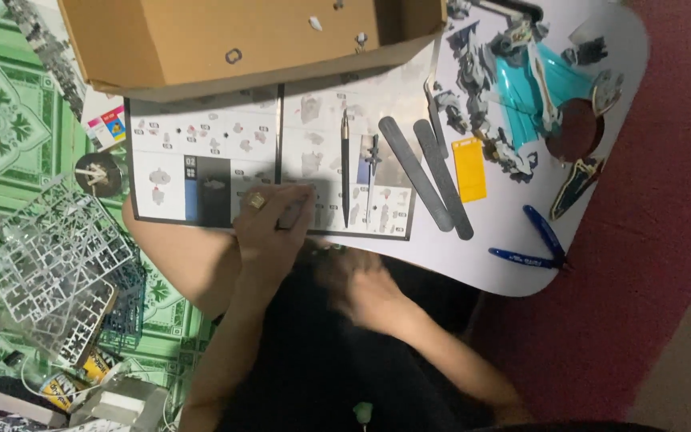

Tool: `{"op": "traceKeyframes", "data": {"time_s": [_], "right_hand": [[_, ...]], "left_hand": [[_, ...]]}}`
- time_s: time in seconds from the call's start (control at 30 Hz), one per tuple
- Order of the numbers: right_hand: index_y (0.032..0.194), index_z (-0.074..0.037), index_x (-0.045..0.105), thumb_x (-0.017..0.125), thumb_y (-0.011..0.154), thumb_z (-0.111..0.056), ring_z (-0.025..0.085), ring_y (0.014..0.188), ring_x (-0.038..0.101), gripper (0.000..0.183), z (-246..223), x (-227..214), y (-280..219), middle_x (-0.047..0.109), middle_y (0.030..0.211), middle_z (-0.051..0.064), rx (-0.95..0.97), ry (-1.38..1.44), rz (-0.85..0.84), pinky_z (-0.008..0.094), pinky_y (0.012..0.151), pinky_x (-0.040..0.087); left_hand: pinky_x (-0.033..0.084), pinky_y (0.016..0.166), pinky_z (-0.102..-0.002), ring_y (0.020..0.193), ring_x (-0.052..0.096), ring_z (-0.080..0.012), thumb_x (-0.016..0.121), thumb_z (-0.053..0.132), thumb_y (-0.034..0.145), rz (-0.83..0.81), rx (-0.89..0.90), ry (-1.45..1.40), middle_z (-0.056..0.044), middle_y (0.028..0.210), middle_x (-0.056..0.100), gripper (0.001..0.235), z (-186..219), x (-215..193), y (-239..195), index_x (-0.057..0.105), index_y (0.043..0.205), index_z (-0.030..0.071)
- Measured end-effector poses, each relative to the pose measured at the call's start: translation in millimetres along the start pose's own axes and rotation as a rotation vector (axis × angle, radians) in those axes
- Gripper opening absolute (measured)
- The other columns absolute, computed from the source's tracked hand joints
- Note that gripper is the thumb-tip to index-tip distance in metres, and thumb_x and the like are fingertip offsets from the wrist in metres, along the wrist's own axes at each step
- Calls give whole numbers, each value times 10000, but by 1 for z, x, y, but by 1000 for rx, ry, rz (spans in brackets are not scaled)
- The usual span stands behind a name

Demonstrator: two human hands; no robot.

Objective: Sanding small plastic model parts to remove nub marks and smooth surfaces using a sanding stick.

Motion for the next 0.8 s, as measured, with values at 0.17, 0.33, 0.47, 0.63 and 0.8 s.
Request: {"op": "traceKeyframes", "data": {"time_s": [0.17, 0.33, 0.47, 0.63, 0.8], "right_hand": [[751, -165, 631, 553, 749, -103, 295, 600, 632, 100, 12, -47, -24, 591, 626, 20, 23, 601, 199, 407, 597, 537], [881, -105, 653, 645, 926, -326, 273, 586, 625, 226, 25, -75, 21, 565, 684, 42, 313, 189, 637, 365, 525, 490], [896, -109, 647, 672, 881, -385, 273, 614, 649, 278, 29, -61, 39, 583, 736, 37, 440, -58, 659, 369, 498, 504], [862, -93, 666, 640, 887, -246, 293, 601, 640, 157, 18, -70, 35, 598, 707, 60, 387, -75, 751, 367, 493, 497], [885, -82, 679, 638, 906, -165, 240, 571, 617, 95, -2, -75, 25, 570, 681, 37, 291, -23, 887, 297, 501, 479]], "left_hand": [[538, 699, -263, 698, 619, -142, 794, 96, 806, 38, 6, -121, 22, 781, 695, 139, -3, -1, -1, 725, 920, 130], [503, 734, -355, 641, 610, -225, 666, 109, 874, 82, 199, 111, -22, 652, 603, 116, -4, 7, 0, 658, 759, 110], [520, 745, -354, 753, 668, -269, 664, 70, 801, -32, -86, -176, -34, 801, 667, 77, -9, 6, -9, 724, 826, 110], [517, 720, -367, 762, 681, -289, 653, 93, 843, 31, -56, -340, -53, 803, 693, 110, 1, -10, 1, 722, 920, 129], [519, 696, -344, 747, 688, -275, 683, 173, 866, 72, -60, -356, -39, 766, 693, 54, 19, -14, 6, 716, 879, 132]]}}
Point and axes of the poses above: each hand's wrist, its own y-axis towards the middle knuckle, its own x-axis out of the palm, z = x × y, the point moved 1 cm from there along y, towards the middle knuckle
